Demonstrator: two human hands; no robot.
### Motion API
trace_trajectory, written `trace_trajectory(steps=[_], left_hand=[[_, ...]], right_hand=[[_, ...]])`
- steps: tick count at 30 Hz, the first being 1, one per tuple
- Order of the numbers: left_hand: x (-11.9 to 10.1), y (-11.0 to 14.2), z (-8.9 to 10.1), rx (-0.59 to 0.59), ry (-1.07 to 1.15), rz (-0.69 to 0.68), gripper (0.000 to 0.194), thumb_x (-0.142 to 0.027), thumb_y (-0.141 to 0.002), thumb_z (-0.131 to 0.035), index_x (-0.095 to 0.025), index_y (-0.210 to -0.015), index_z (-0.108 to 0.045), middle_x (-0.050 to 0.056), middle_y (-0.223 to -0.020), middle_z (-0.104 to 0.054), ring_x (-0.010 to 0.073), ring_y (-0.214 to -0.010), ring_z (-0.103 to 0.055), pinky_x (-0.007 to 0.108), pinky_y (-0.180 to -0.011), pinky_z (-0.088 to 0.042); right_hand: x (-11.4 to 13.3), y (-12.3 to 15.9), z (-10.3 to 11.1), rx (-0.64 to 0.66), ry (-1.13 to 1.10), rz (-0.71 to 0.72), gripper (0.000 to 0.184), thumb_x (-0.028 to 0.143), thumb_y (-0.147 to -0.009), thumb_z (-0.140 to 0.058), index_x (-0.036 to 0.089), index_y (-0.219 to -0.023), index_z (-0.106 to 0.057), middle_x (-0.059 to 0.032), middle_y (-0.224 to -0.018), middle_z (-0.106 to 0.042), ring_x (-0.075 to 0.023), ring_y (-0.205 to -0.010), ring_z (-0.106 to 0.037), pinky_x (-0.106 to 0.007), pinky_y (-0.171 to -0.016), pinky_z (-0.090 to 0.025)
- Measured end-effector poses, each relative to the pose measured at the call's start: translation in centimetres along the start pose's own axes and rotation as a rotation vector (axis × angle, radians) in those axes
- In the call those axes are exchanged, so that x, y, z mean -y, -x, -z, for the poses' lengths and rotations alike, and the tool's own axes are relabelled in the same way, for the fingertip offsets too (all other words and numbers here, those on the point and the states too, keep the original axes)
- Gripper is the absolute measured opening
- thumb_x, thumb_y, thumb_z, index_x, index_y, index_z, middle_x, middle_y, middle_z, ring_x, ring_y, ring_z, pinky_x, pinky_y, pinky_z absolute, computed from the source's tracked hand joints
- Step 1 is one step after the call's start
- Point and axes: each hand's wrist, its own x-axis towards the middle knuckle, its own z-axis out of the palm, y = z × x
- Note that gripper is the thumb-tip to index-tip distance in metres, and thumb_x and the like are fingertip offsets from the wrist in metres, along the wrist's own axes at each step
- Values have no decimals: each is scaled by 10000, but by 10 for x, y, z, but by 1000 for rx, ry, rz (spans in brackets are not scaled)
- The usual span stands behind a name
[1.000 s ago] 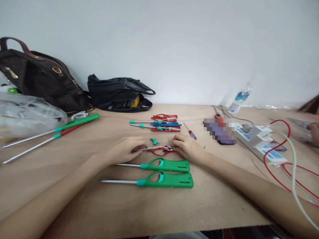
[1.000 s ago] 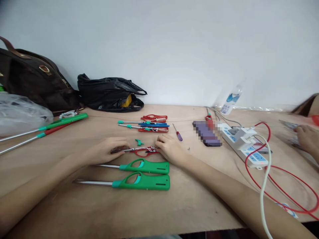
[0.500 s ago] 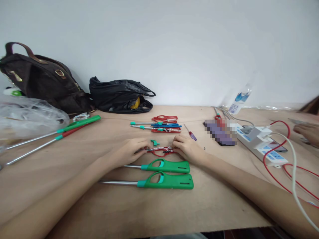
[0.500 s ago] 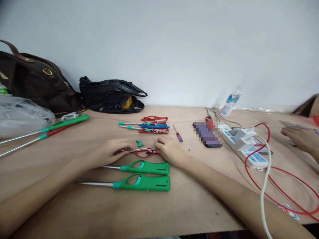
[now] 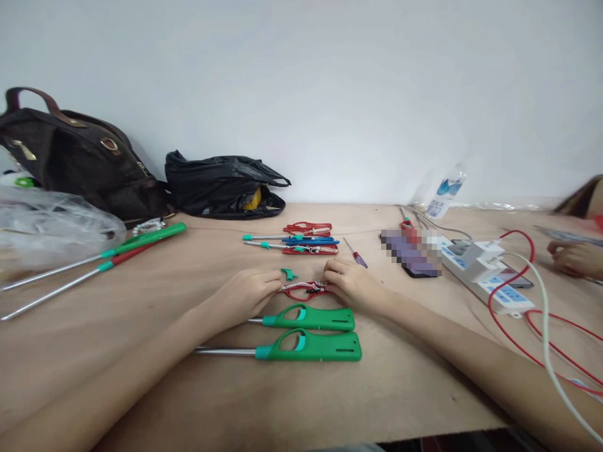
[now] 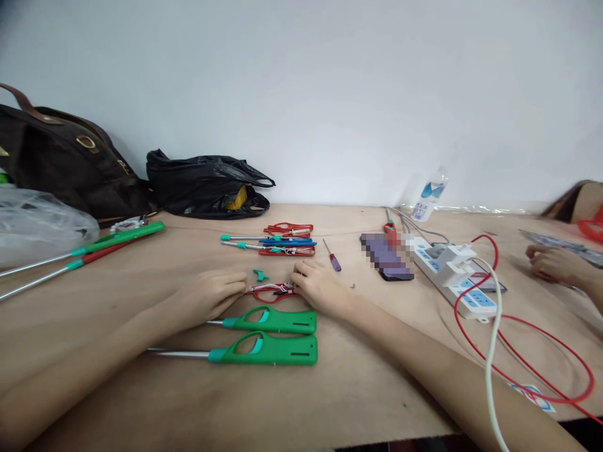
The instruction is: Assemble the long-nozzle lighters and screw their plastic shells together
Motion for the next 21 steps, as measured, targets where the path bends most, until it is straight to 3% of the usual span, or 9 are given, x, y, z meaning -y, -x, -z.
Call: trace_trajectory(steps=[9, 14, 21], left_hand=[[4, -2, -5, -25, -33, -22, 260, -136, -933, -370, -174, -889, -623, 58, -951, -656, 186, -850, -617, 259, -727, -454], [10, -2, -7, -62, 97, 13, 240, -189, -954, -379, -179, -871, -604, 50, -897, -644, 174, -835, -609, 247, -720, -451], [10, -2, -6, -52, 113, 25, 207, -221, -959, -409, -187, -940, -611, 48, -951, -671, 183, -869, -621, 262, -747, -455]], right_hand=[[-3, 11, -1, -9, -66, -43, 222, 75, -893, -465, 145, -965, -663, -104, -941, -610, -205, -868, -572, -329, -760, -493], [-3, 9, 1, -17, -81, -77, 184, 96, -896, -472, 142, -899, -649, -101, -882, -611, -208, -844, -556, -330, -740, -481], [0, 8, 3, -19, -54, -52, 211, 70, -896, -447, 149, -811, -623, -94, -842, -608, -199, -797, -519, -310, -705, -447]])
